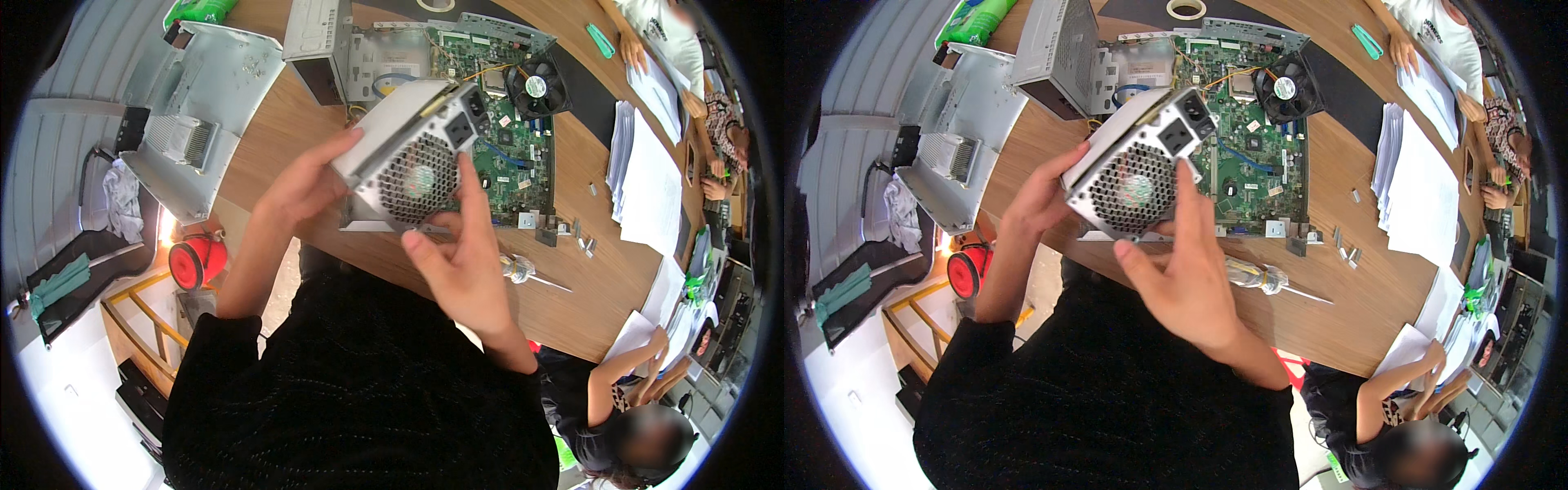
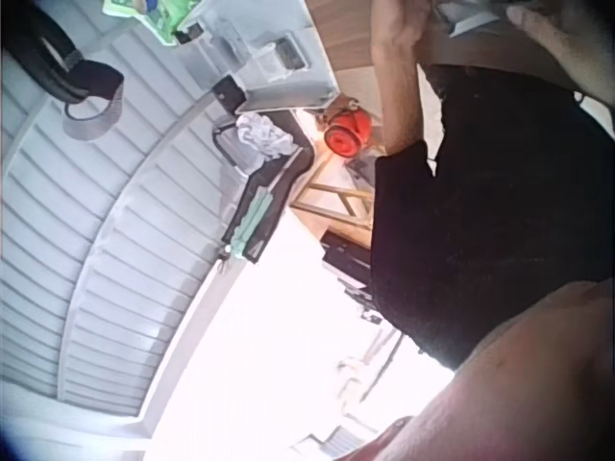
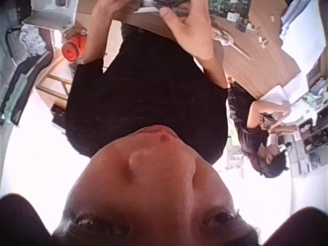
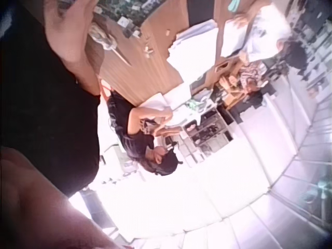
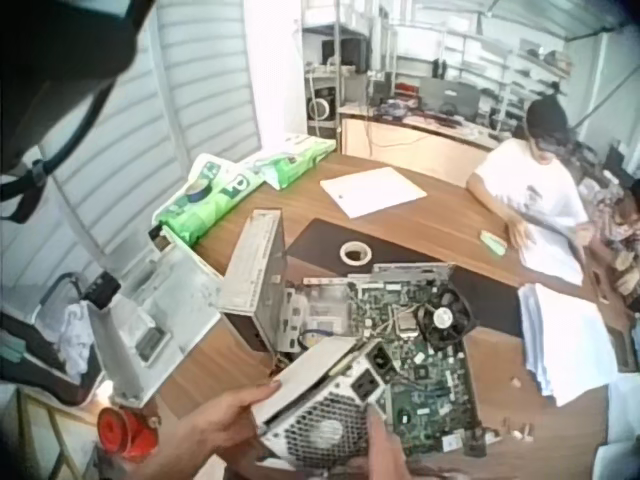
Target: The person disassembles a computer by using a screwdriver to remove screws from a power supply unit inside a desktop case, then disconnecting cables by hand and removing the unit from the chassis.
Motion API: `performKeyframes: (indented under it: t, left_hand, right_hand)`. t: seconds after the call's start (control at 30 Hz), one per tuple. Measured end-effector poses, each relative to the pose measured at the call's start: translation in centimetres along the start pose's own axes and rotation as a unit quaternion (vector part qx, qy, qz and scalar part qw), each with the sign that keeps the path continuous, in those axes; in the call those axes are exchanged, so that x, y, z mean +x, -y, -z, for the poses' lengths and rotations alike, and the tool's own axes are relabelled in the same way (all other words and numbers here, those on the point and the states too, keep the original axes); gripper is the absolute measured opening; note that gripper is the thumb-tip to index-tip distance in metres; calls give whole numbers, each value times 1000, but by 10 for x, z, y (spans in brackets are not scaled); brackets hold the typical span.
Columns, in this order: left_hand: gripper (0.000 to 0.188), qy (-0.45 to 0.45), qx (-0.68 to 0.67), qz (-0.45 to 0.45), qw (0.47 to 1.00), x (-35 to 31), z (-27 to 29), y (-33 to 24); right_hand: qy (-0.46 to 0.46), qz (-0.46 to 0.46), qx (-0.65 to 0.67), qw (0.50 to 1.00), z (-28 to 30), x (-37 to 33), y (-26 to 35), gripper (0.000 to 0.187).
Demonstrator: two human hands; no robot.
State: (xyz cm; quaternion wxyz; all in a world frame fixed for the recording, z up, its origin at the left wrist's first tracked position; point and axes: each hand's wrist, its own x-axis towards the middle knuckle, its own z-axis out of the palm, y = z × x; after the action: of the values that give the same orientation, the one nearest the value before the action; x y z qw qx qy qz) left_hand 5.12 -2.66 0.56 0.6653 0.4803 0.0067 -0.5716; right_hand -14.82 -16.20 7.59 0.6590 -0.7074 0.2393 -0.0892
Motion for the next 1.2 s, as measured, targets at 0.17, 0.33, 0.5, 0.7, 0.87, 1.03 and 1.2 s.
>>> performKeyframes:
  t: [0.17,0.33,0.5,0.7,0.87,1.03,1.2]
  left_hand:
    - [53,204,-230,-78,948,17,49,24]
    - [59,185,-192,-103,958,21,43,26]
    - [58,65,61,-184,979,3,19,14]
    - [57,107,-190,-69,973,9,22,17]
    - [54,203,-163,-94,961,15,33,13]
    - [61,79,-165,-9,983,10,26,8]
    - [70,59,15,49,997,0,22,6]
  right_hand:
    - [39,133,-183,973,-25,-7,11,88]
    - [22,231,-235,944,-46,4,2,83]
    - [-17,265,-261,928,-52,17,-5,82]
    - [-27,253,-280,926,-54,21,-10,84]
    - [-24,249,-255,934,-50,24,-8,85]
    - [-27,224,-239,945,-44,26,-8,88]
    - [-83,211,-217,949,-30,36,-14,85]
